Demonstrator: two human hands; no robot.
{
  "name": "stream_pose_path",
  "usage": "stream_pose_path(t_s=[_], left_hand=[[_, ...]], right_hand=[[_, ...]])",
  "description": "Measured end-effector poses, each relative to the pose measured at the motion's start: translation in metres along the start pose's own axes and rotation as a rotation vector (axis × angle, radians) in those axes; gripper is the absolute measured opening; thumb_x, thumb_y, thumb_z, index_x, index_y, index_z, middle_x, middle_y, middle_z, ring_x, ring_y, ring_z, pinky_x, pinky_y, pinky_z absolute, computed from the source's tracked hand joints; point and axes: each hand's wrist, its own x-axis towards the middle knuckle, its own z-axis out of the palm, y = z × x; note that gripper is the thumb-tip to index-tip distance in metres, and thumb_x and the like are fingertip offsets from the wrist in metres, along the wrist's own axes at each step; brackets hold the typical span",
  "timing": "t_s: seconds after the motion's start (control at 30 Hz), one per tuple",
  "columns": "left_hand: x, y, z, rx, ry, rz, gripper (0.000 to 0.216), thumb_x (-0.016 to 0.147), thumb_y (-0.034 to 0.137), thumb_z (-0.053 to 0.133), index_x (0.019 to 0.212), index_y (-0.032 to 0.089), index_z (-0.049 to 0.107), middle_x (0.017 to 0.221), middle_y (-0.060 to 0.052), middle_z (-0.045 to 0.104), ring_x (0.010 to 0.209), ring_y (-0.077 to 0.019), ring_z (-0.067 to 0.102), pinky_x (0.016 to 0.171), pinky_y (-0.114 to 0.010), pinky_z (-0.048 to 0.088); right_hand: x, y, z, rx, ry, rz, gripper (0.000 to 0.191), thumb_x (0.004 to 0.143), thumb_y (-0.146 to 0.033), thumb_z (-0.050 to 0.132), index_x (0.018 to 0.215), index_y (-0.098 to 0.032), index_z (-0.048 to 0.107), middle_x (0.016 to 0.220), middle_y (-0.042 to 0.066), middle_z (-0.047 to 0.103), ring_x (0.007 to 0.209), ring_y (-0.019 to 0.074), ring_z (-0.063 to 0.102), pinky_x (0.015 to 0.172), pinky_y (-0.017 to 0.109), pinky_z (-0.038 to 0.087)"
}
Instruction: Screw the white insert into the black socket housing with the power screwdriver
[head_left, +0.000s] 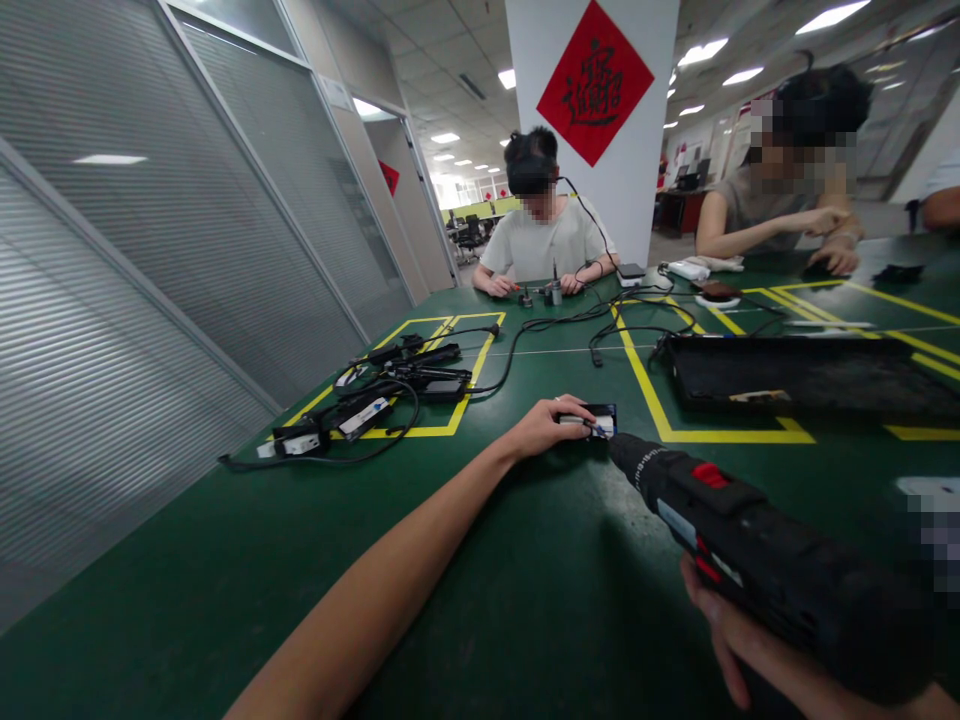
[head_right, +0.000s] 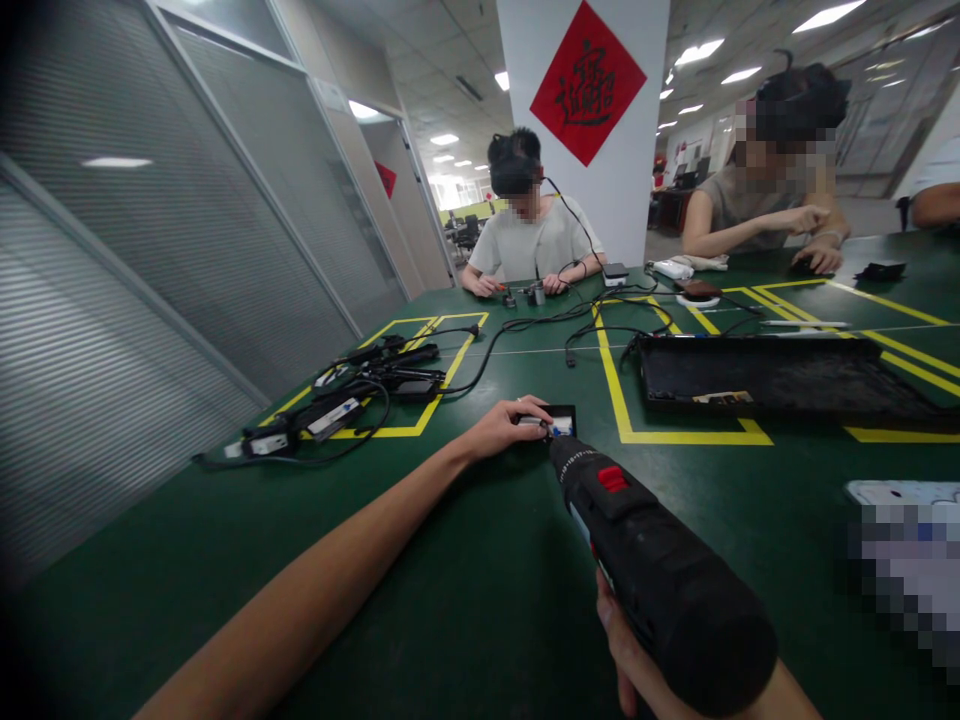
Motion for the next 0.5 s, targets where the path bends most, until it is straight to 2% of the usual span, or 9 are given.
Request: stream_pose_path(t_s=[0.1,0.17,0.3,0.4,0.5], left_hand=[[0.000,-0.001,0.000,-0.002,0.001,0.007,0.025,0.070,0.027,0.065,0.093,0.017,0.068,0.109,-0.008,0.056,0.107,-0.0177,0.050,0.097,-0.031,0.032],[0.000,-0.001,0.000,-0.001,0.001,0.003,0.025,0.070,0.027,0.065,0.092,0.017,0.068,0.108,-0.008,0.056,0.107,-0.0177,0.050,0.097,-0.032,0.032],[0.000,-0.001,0.000,-0.010,0.002,-0.008,0.025,0.069,0.027,0.065,0.092,0.018,0.068,0.107,-0.008,0.057,0.109,-0.0180,0.048,0.098,-0.031,0.032],[-0.001,0.000,0.000,-0.015,0.003,-0.008,0.024,0.070,0.027,0.064,0.092,0.018,0.068,0.108,-0.007,0.056,0.108,-0.0176,0.049,0.098,-0.031,0.032],[-0.001,0.001,0.001,-0.018,0.001,-0.008,0.023,0.070,0.026,0.064,0.092,0.018,0.068,0.108,-0.007,0.057,0.107,-0.0176,0.049,0.098,-0.031,0.032]], right_hand=[[-0.001,-0.014,-0.009,0.073,-0.085,0.088,0.015,0.083,-0.034,0.042,0.071,-0.028,0.049,0.052,-0.001,0.060,0.049,0.0204,0.060,0.056,0.032,0.052],[-0.001,-0.018,-0.012,0.120,-0.108,0.090,0.011,0.082,-0.034,0.045,0.075,-0.029,0.052,0.054,-0.001,0.060,0.049,0.0202,0.060,0.056,0.032,0.051],[0.001,-0.017,-0.011,0.178,-0.120,0.051,0.010,0.079,-0.035,0.049,0.078,-0.027,0.056,0.077,0.001,0.063,0.044,0.0149,0.057,0.050,0.028,0.049],[0.002,-0.018,-0.010,0.170,-0.128,0.032,0.013,0.080,-0.036,0.047,0.079,-0.027,0.056,0.063,-0.001,0.058,0.043,0.0154,0.057,0.049,0.028,0.049],[0.000,-0.019,-0.010,0.149,-0.084,-0.005,0.017,0.081,-0.037,0.045,0.093,-0.028,0.053,0.050,-0.004,0.050,0.043,0.0176,0.057,0.049,0.029,0.050]])
